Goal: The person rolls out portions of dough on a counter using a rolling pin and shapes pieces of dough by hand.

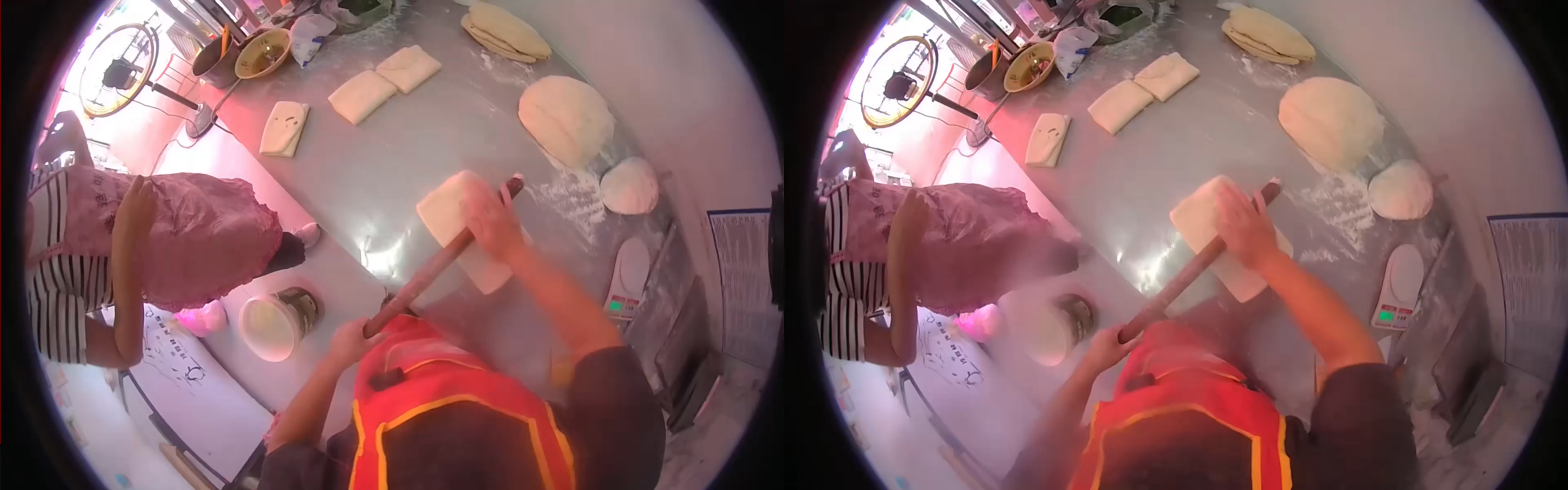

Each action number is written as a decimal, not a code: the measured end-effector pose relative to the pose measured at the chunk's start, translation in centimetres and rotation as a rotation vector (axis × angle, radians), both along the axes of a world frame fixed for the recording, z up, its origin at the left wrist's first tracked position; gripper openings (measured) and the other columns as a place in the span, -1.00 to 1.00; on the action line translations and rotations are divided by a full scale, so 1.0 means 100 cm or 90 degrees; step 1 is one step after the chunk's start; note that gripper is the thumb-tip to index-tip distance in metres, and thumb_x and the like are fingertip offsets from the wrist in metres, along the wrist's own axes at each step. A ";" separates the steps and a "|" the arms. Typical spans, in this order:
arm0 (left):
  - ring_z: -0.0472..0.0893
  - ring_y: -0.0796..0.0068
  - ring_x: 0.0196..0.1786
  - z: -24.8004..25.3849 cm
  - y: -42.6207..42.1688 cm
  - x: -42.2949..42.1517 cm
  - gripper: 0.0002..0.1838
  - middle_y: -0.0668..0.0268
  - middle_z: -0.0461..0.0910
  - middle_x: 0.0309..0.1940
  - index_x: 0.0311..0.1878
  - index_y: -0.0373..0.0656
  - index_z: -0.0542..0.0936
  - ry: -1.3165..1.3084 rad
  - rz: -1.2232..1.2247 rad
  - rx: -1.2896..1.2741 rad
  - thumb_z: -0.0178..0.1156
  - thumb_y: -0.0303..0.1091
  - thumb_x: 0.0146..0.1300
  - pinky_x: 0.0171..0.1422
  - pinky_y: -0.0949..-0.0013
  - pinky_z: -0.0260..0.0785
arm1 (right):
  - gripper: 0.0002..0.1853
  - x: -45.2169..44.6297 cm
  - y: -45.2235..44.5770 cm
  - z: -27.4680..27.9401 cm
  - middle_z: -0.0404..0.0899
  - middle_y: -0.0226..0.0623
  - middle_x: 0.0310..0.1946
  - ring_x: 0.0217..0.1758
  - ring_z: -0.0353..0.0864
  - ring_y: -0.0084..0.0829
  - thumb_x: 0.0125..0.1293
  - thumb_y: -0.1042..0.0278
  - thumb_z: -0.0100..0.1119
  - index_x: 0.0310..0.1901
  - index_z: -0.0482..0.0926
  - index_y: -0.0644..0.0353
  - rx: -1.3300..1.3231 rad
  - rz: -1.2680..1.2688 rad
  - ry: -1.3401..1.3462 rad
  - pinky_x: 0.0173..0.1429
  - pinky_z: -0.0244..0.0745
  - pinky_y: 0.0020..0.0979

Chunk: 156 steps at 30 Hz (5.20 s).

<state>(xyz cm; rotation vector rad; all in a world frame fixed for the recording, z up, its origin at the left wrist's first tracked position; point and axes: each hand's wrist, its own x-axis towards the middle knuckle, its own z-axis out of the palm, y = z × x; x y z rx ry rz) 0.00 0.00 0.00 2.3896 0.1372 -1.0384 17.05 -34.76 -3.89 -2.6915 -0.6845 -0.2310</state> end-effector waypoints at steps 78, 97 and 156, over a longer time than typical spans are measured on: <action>0.64 0.02 -0.05 -0.017 0.015 0.000 -0.32 0.06 0.66 -0.15 0.02 -0.05 0.64 0.064 -0.076 -0.102 0.16 0.38 0.15 0.00 0.05 0.44 | -0.51 -0.034 -0.049 -0.012 0.40 0.03 0.22 0.34 0.34 0.04 0.28 0.32 0.07 0.22 0.40 0.32 -0.044 0.088 -0.039 0.46 -0.08 0.33; 0.68 0.01 -0.19 -0.004 -0.071 -0.066 -0.40 0.05 0.69 -0.34 -0.10 -0.07 0.69 0.045 0.013 0.014 0.28 0.30 0.07 -0.09 0.08 0.49 | -0.45 -0.079 -0.051 0.023 0.32 -0.09 0.35 0.47 0.19 -0.13 0.34 0.12 0.05 0.28 0.38 0.26 0.017 -0.037 0.009 0.53 -0.09 0.05; 0.61 0.47 -0.16 0.081 -0.267 0.478 -0.69 0.29 0.64 -0.24 -0.05 -0.24 0.60 -0.157 0.001 -0.552 0.28 -0.22 0.26 -0.13 0.40 0.46 | -0.63 0.069 -0.192 0.125 0.62 -0.15 0.02 0.04 0.63 -0.39 0.39 0.30 0.16 0.12 0.51 0.36 1.001 -0.592 0.156 0.11 0.54 -0.36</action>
